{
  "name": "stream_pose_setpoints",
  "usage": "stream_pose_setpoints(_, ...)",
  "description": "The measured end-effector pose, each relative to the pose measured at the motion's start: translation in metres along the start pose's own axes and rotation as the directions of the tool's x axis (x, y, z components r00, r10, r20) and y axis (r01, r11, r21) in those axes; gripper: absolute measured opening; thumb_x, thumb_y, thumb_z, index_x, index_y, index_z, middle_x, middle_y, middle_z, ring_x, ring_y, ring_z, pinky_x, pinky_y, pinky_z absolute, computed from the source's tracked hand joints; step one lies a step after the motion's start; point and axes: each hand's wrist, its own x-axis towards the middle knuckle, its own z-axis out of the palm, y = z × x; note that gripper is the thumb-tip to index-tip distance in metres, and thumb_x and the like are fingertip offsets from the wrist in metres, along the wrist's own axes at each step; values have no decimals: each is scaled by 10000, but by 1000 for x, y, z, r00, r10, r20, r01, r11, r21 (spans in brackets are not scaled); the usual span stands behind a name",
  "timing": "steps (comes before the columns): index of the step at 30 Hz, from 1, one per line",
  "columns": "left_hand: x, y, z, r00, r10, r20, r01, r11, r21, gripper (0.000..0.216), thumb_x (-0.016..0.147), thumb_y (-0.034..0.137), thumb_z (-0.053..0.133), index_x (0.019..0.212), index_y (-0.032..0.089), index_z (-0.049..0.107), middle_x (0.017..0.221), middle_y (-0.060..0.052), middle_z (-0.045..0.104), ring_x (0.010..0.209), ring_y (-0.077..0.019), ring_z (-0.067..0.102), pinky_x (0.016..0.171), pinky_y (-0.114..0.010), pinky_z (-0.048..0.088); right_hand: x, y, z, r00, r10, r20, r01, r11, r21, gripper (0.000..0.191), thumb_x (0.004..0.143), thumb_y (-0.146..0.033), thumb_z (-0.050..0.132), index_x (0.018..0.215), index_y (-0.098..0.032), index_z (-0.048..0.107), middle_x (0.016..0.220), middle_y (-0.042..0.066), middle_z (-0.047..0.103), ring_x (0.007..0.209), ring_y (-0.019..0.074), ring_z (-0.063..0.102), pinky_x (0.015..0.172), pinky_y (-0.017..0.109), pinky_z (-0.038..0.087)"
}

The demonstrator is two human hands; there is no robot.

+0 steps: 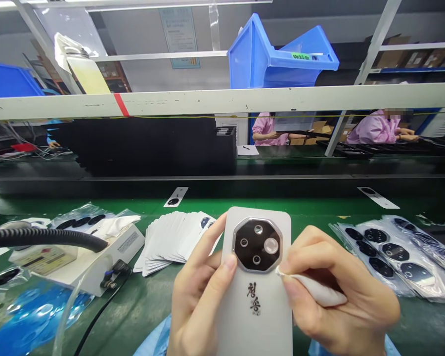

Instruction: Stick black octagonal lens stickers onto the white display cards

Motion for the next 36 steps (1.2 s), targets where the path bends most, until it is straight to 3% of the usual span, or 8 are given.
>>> stream_pose_setpoints(5,1,1,0,998,-31,57,35,996,-76,482,720,286,727,1193,246,644,428,33,526,369,-48,431,354,-93,261,-3,-5,-1,1000,12,-12,-13,1000,-22,202,737,1,588,830,-178,579,692,-5,520,578,106,498,436,228,368)
stream_pose_setpoints(10,-1,-3,-1,1000,13,25,-13,1000,24,513,705,343,739,1198,241,645,543,10,623,422,-69,482,389,-113,348,-4,-9,-4,995,-2,100,21,982,-188,168,789,-44,594,885,-181,592,744,7,554,590,96,533,488,207,449)
stream_pose_setpoints(15,-7,-7,0,994,105,-43,-98,985,142,478,743,328,720,1210,273,637,609,29,659,446,-54,510,443,-104,400,-12,-5,0,977,-101,188,184,847,-498,147,849,-81,538,929,-193,589,755,0,607,541,91,562,444,209,427)
stream_pose_setpoints(19,-6,-10,1,989,146,-36,-139,980,145,452,767,319,701,1213,281,634,632,31,665,449,-47,521,444,-98,399,-17,1,3,964,-134,229,243,789,-564,196,842,-49,518,960,-181,603,737,-1,597,501,92,530,447,226,428)
stream_pose_setpoints(24,-2,-11,-1,995,102,18,-103,989,106,465,744,330,722,1199,274,644,633,17,674,452,-50,493,438,-108,376,-7,1,-3,968,-86,238,173,909,-379,155,835,-30,526,902,-155,589,755,21,567,594,101,541,487,211,446)
stream_pose_setpoints(27,-1,-7,-1,998,53,20,-55,995,82,458,748,354,709,1191,258,647,699,-6,701,451,-67,511,424,-130,375,0,-3,-5,990,-27,135,53,981,-189,148,797,-30,552,842,-166,591,714,8,533,581,99,514,465,209,420)
stream_pose_setpoints(31,0,-1,-1,998,-24,57,23,999,28,499,758,333,692,1241,240,608,650,-17,681,409,-73,490,399,-146,347,1,-8,-3,999,28,-27,-28,999,-33,155,751,-32,573,784,-181,597,635,-14,495,498,94,455,384,217,332)
stream_pose_setpoints(36,1,2,-2,989,-63,132,65,998,-13,509,766,334,679,1251,211,592,577,-11,639,407,-66,456,382,-134,283,-4,-11,1,993,91,-77,-91,996,0,196,725,-16,591,804,-193,617,641,-1,515,508,115,502,354,216,345)
